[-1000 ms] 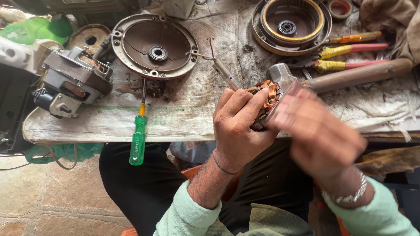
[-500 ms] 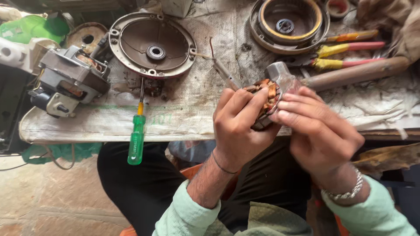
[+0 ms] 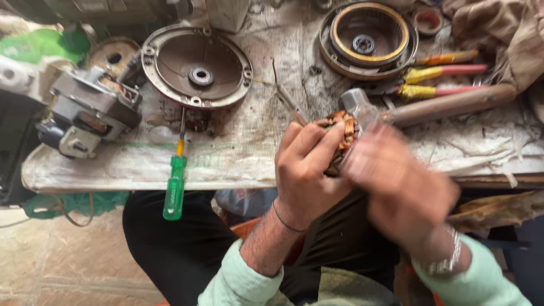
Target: The person holds a small cylindrical electrical component with copper windings and repeatedly rubs its surface with a sanding block. The person rotates the component to sand different areas while seated at a cluttered workbench with tools and disassembled parts nearby.
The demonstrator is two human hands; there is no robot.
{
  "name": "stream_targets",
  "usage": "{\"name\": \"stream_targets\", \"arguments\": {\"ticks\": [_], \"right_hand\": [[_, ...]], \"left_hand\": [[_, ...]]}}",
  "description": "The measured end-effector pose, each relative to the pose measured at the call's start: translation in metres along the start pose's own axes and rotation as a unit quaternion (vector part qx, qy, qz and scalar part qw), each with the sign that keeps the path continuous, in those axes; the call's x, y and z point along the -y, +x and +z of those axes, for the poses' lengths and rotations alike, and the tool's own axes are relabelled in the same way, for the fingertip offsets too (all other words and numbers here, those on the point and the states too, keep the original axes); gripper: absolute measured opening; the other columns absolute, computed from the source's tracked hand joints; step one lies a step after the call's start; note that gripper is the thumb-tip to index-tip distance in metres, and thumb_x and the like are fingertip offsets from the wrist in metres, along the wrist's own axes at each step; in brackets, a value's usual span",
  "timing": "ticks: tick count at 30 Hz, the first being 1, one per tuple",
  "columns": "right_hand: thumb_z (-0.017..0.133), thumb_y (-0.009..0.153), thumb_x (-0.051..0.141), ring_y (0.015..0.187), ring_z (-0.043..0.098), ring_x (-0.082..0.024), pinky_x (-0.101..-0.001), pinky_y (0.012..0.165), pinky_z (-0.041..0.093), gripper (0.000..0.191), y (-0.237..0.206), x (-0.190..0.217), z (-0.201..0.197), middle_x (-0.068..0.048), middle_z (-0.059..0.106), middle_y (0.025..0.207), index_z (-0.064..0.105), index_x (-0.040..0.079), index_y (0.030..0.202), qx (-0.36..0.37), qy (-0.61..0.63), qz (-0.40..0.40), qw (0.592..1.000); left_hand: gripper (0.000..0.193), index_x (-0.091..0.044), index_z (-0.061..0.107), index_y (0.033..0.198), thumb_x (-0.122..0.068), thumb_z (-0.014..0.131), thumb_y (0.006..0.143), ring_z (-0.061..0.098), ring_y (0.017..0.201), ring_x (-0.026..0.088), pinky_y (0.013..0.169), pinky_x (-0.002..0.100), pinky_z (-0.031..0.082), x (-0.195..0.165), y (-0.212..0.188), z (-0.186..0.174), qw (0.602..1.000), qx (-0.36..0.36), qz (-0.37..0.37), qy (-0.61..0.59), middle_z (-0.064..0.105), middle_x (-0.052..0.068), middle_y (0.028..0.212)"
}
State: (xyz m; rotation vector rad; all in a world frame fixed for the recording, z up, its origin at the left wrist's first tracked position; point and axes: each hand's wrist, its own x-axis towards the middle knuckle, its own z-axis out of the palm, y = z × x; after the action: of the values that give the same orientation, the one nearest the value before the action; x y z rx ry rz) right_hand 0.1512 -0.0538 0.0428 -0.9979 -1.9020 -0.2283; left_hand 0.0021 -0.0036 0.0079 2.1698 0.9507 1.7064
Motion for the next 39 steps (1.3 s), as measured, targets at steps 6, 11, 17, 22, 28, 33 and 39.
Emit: {"name": "stream_targets", "arguments": {"ticks": [6, 11, 17, 22, 28, 33, 39], "right_hand": [[0.064, 0.091, -0.015, 0.108, 0.074, -0.032, -0.0481, 0.107, 0.057, 0.019, 0.010, 0.009, -0.003, -0.018, 0.073, 0.105, 0.070, -0.001, 0.102, 0.008, 0.023, 0.014, 1.000], [0.057, 0.091, -0.017, 0.106, 0.074, -0.032, -0.0495, 0.106, 0.057, 0.023, 0.006, 0.004, 0.000, -0.017, 0.074, 0.101, 0.070, -0.001, 0.101, -0.015, 0.021, -0.011, 1.000], [0.061, 0.090, -0.013, 0.107, 0.074, -0.034, -0.0475, 0.100, 0.061, 0.022, -0.010, -0.004, 0.001, -0.019, 0.073, 0.104, 0.072, 0.001, 0.102, 0.007, 0.007, -0.060, 0.998], [0.060, 0.086, -0.015, 0.104, 0.075, -0.032, -0.0502, 0.103, 0.058, 0.025, -0.005, -0.002, 0.001, -0.017, 0.074, 0.101, 0.072, 0.001, 0.100, 0.006, 0.021, -0.045, 0.999], [0.064, 0.086, -0.013, 0.108, 0.074, -0.032, -0.0505, 0.108, 0.056, 0.019, 0.005, 0.005, 0.002, -0.018, 0.074, 0.103, 0.071, -0.001, 0.099, 0.006, 0.036, -0.027, 0.999], [0.061, 0.090, -0.017, 0.107, 0.074, -0.031, -0.0505, 0.110, 0.057, 0.021, 0.004, 0.003, 0.002, -0.016, 0.074, 0.103, 0.070, 0.000, 0.100, -0.004, 0.029, 0.000, 1.000], [0.058, 0.087, -0.018, 0.106, 0.075, -0.032, -0.0506, 0.107, 0.058, 0.027, -0.003, -0.005, 0.006, -0.016, 0.074, 0.102, 0.070, 0.001, 0.103, -0.019, 0.026, -0.039, 0.999]], "left_hand": [[0.041, -0.004, 0.069, 0.125, -0.018, 0.079, 0.087, 0.061, 0.090, 0.024, 0.082, 0.034, 0.053, -0.002, 0.002, 0.000, 1.000, -0.015, 0.001, -0.009, 0.067, 0.006, 0.103], [0.045, -0.002, 0.070, 0.120, -0.020, 0.081, 0.081, 0.058, 0.085, 0.026, 0.075, 0.035, 0.051, -0.001, -0.001, -0.001, 1.000, 0.002, -0.008, -0.012, 0.064, 0.007, 0.099], [0.043, -0.003, 0.070, 0.123, -0.020, 0.078, 0.084, 0.059, 0.087, 0.024, 0.078, 0.034, 0.052, 0.002, -0.005, 0.001, 1.000, 0.002, 0.001, 0.002, 0.065, 0.006, 0.101], [0.049, -0.001, 0.070, 0.121, -0.028, 0.081, 0.082, 0.058, 0.087, 0.026, 0.077, 0.036, 0.051, 0.005, -0.006, 0.004, 1.000, 0.006, -0.004, -0.002, 0.062, 0.006, 0.098], [0.048, -0.003, 0.069, 0.124, -0.022, 0.074, 0.080, 0.060, 0.091, 0.028, 0.082, 0.037, 0.053, 0.005, -0.003, 0.003, 1.000, -0.006, 0.007, -0.016, 0.064, 0.007, 0.102], [0.041, -0.005, 0.070, 0.122, -0.020, 0.078, 0.085, 0.061, 0.089, 0.026, 0.081, 0.035, 0.054, 0.002, 0.000, 0.001, 1.000, -0.007, -0.004, -0.008, 0.065, 0.006, 0.100], [0.041, -0.005, 0.069, 0.121, -0.020, 0.077, 0.084, 0.060, 0.089, 0.025, 0.080, 0.034, 0.053, 0.001, -0.001, -0.002, 1.000, 0.000, -0.008, -0.005, 0.065, 0.005, 0.101]]}}
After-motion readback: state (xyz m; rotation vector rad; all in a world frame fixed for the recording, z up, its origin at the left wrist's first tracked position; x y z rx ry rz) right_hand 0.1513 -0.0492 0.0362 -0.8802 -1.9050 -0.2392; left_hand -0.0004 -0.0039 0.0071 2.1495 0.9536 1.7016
